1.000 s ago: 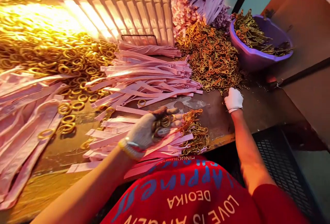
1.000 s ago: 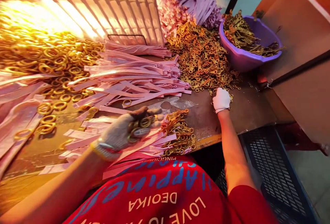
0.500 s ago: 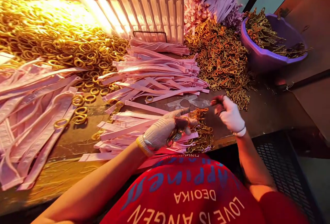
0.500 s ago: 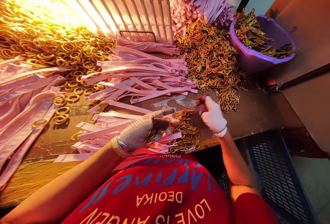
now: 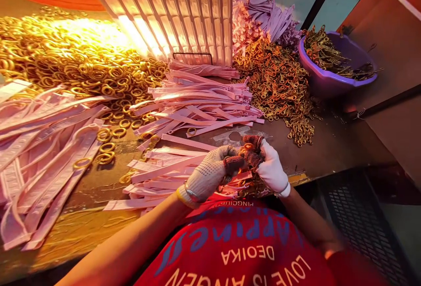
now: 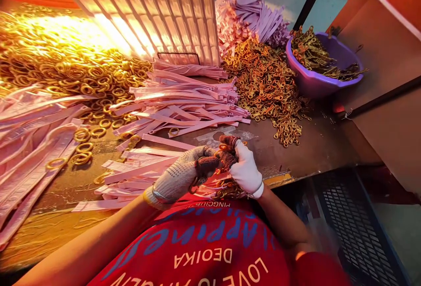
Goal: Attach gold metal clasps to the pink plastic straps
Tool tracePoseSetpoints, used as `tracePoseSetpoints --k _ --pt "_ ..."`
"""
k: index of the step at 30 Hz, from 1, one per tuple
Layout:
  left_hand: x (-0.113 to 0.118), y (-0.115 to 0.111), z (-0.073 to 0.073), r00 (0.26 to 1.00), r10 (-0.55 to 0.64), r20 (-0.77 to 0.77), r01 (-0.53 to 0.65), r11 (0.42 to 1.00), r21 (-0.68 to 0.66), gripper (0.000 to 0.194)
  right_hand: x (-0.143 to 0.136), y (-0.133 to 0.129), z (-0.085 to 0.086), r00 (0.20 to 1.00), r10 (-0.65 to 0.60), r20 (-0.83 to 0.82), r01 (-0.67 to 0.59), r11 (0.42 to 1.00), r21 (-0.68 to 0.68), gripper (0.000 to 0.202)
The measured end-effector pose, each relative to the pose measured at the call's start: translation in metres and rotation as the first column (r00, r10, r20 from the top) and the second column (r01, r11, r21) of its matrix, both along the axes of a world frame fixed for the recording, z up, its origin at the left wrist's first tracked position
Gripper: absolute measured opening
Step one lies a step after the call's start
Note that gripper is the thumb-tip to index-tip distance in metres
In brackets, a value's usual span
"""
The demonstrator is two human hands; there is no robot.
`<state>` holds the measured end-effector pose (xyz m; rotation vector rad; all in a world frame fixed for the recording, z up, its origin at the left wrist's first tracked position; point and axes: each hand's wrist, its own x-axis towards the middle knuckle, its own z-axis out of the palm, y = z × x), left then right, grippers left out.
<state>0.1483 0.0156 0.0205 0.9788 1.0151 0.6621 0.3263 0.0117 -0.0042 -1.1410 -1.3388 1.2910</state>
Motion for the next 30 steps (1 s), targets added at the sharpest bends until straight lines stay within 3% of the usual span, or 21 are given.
tracePoseSetpoints --k 3,6,8,11,14,21,24,28,30 --pt "0.0 -0.002 -0.002 1.0 0.007 -0.031 -0.006 0.999 0.036 0.039 0.002 -0.006 -0.002 0.99 0.009 0.142 -0.025 0.993 0.112 0.044" --pt "-0.004 0.0 -0.002 0.995 -0.021 -0.101 0.03 0.996 0.089 0.045 0.013 -0.002 0.003 0.931 -0.012 0.365 -0.106 0.948 0.301 0.047" --pt "-0.008 0.002 -0.001 0.996 -0.053 -0.072 0.057 0.997 0.047 0.043 0.021 0.005 0.008 0.915 -0.002 0.403 -0.154 0.923 0.353 0.044" --pt "-0.01 0.007 -0.001 0.994 -0.1 0.041 0.102 0.994 -0.043 0.041 0.027 0.013 0.013 0.91 0.109 0.4 -0.256 0.907 0.335 0.041" --pt "-0.007 0.01 -0.003 0.99 -0.131 0.05 0.133 0.99 -0.036 0.041 0.023 0.015 0.012 0.862 0.205 0.464 -0.374 0.875 0.307 0.041" --pt "-0.002 0.012 -0.005 0.993 -0.106 -0.056 0.105 0.994 -0.022 0.046 0.02 0.01 0.003 0.763 0.144 0.63 -0.375 0.893 0.25 0.029" --pt "0.0 0.013 -0.003 0.997 -0.07 -0.037 0.067 0.995 -0.072 0.043 0.02 0.01 0.004 0.794 0.168 0.584 -0.392 0.876 0.282 0.028" --pt "0.001 0.014 -0.003 0.993 -0.117 0.002 0.116 0.984 -0.137 0.045 0.019 0.009 0.003 0.838 0.127 0.531 -0.339 0.884 0.323 0.018" --pt "0.0 0.013 -0.002 0.99 -0.142 0.004 0.141 0.98 -0.141 0.048 0.02 0.008 0.004 0.761 0.063 0.646 -0.349 0.879 0.325 0.016"
